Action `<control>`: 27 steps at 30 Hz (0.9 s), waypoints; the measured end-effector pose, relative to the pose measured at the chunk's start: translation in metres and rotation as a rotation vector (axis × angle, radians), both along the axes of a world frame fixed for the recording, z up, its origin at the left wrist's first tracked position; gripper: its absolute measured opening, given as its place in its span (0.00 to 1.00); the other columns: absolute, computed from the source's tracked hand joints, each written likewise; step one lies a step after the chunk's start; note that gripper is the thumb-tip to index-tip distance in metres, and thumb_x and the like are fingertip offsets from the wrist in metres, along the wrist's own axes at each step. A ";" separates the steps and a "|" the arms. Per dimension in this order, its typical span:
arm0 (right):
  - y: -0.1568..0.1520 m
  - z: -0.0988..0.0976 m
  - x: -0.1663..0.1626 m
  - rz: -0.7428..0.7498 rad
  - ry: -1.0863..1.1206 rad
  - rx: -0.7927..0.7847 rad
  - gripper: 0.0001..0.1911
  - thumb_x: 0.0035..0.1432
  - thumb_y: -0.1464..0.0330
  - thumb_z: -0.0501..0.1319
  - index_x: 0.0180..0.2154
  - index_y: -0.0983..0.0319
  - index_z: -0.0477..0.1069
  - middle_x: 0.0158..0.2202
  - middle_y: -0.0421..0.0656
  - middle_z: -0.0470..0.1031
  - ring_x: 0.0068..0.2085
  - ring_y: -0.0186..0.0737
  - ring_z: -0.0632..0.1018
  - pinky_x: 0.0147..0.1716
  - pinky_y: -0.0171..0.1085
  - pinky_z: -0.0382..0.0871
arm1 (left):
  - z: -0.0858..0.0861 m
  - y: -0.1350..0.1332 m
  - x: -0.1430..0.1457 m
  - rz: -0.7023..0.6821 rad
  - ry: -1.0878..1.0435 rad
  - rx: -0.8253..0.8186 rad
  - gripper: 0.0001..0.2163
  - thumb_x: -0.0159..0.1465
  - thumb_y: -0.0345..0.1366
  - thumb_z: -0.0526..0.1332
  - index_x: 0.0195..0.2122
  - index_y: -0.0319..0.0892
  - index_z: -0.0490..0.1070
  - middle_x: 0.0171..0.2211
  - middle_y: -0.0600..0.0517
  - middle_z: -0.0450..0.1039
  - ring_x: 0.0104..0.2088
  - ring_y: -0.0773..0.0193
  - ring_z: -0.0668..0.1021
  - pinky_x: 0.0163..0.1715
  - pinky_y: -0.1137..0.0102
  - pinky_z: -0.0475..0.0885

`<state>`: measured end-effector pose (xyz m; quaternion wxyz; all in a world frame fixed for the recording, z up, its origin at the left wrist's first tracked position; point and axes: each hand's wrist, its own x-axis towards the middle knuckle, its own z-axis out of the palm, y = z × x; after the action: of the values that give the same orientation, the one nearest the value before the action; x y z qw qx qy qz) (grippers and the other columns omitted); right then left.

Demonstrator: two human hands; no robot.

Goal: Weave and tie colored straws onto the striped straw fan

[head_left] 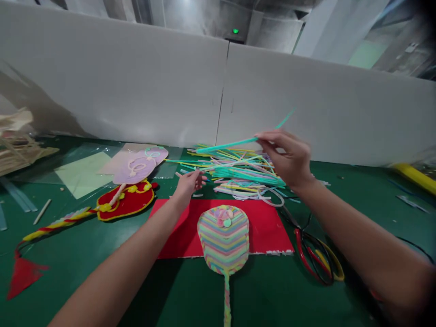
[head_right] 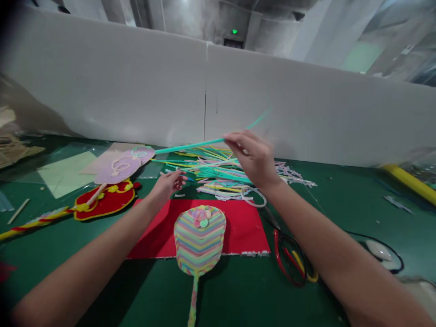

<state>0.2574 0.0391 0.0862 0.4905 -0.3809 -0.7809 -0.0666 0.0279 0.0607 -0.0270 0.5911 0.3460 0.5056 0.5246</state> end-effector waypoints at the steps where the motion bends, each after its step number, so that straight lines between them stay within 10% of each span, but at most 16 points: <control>1: -0.017 -0.002 -0.005 -0.008 -0.031 -0.014 0.10 0.57 0.63 0.54 0.37 0.59 0.71 0.37 0.42 0.74 0.38 0.35 0.75 0.37 0.35 0.71 | 0.000 0.002 0.003 0.005 0.032 -0.062 0.12 0.54 0.41 0.58 0.29 0.35 0.66 0.21 0.52 0.69 0.17 0.74 0.69 0.20 0.77 0.63; 12: -0.130 -0.120 -0.007 -0.130 -0.433 -0.404 0.12 0.60 0.70 0.50 0.39 0.60 0.72 0.36 0.43 0.75 0.36 0.34 0.75 0.31 0.29 0.67 | -0.007 -0.118 -0.030 -0.318 0.493 0.187 0.17 0.56 0.47 0.54 0.37 0.39 0.71 0.29 0.50 0.72 0.29 0.65 0.74 0.29 0.73 0.68; 27: -0.133 -0.130 0.003 -0.078 -0.450 -0.428 0.13 0.59 0.70 0.51 0.43 0.57 0.71 0.39 0.43 0.73 0.34 0.31 0.75 0.28 0.27 0.65 | -0.036 -0.124 -0.035 -0.530 0.799 0.522 0.08 0.59 0.37 0.54 0.34 0.43 0.72 0.34 0.50 0.70 0.35 0.67 0.73 0.36 0.72 0.69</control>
<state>0.2605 -0.0941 -0.0440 0.2112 -0.4808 -0.8510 -0.0021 -0.0070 -0.0630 -0.0625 0.3597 0.7691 0.4394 0.2934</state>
